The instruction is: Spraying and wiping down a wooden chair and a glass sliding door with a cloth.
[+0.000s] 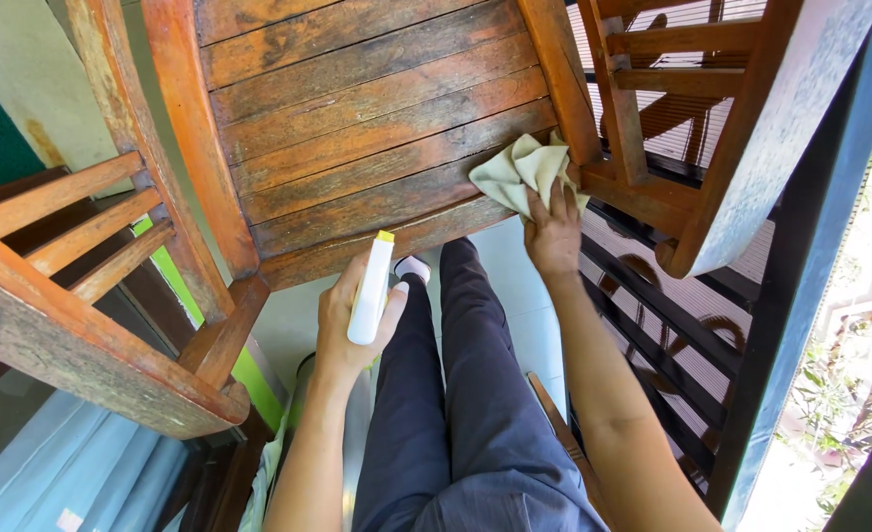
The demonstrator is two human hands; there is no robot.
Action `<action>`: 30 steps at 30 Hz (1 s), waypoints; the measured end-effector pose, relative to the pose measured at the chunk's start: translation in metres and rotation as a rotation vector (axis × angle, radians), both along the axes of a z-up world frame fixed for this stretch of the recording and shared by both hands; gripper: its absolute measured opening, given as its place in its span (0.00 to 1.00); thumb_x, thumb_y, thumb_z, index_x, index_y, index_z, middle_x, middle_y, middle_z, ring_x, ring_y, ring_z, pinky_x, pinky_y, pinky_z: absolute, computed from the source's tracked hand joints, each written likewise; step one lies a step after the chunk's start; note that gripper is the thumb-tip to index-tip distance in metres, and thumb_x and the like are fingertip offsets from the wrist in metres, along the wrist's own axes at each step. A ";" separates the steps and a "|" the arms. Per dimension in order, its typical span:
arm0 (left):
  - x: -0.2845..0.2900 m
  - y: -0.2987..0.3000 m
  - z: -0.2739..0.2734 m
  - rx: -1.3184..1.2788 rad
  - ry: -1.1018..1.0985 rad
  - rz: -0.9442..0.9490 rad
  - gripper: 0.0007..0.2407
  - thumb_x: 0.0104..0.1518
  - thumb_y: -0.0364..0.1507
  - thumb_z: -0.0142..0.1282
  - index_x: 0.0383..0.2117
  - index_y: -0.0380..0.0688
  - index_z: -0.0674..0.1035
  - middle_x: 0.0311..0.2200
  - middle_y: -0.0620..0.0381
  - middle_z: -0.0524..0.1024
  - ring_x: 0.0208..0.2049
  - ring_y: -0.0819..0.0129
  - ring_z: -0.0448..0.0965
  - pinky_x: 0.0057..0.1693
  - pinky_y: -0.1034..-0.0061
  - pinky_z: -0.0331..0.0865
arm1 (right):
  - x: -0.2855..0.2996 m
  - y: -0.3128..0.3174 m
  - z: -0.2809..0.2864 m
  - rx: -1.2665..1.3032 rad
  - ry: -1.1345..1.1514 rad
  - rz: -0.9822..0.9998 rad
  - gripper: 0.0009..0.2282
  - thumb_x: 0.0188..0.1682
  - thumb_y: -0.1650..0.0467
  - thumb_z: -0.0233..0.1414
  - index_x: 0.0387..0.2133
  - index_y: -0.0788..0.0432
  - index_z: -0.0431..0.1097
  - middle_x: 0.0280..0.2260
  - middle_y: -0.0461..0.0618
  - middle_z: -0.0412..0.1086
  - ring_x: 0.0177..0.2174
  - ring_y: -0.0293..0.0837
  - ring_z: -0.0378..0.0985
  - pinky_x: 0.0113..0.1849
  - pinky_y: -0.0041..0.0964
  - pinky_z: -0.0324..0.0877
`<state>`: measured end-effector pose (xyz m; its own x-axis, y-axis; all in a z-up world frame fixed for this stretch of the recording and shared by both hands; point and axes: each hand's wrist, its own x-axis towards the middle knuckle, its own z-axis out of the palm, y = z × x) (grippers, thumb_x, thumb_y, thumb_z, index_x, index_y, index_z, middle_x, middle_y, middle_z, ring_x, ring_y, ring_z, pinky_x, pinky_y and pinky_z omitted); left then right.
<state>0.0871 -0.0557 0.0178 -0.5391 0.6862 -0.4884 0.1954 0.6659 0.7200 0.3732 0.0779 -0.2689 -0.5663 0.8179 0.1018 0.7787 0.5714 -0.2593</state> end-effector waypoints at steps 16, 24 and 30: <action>0.008 -0.020 -0.009 -0.043 0.004 0.062 0.18 0.51 0.32 0.63 0.49 0.50 0.80 0.23 0.48 0.81 0.30 0.47 0.84 0.38 0.56 0.75 | -0.094 -0.033 0.011 -0.130 -0.079 0.506 0.20 0.45 0.71 0.55 0.50 0.31 0.74 0.66 0.45 0.58 0.62 0.62 0.60 0.52 0.63 0.64; 0.028 -0.013 -0.004 -0.052 -0.029 0.156 0.18 0.49 0.32 0.64 0.48 0.52 0.81 0.22 0.47 0.81 0.31 0.46 0.85 0.39 0.58 0.76 | -0.022 0.022 0.005 0.104 -0.073 0.082 0.20 0.46 0.70 0.56 0.53 0.40 0.74 0.59 0.53 0.64 0.55 0.63 0.67 0.42 0.61 0.72; 0.040 -0.005 -0.002 -0.027 -0.037 0.174 0.17 0.50 0.32 0.62 0.48 0.50 0.81 0.23 0.44 0.82 0.32 0.46 0.85 0.39 0.56 0.77 | -0.135 -0.089 0.015 -0.098 0.224 0.339 0.19 0.43 0.75 0.52 0.48 0.45 0.76 0.57 0.62 0.65 0.55 0.68 0.68 0.47 0.57 0.69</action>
<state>0.1273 -0.0603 0.0156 -0.6300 0.5705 -0.5270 0.0496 0.7067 0.7058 0.2381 -0.0106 -0.2540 -0.7781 0.6007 0.1838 0.4687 0.7500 -0.4668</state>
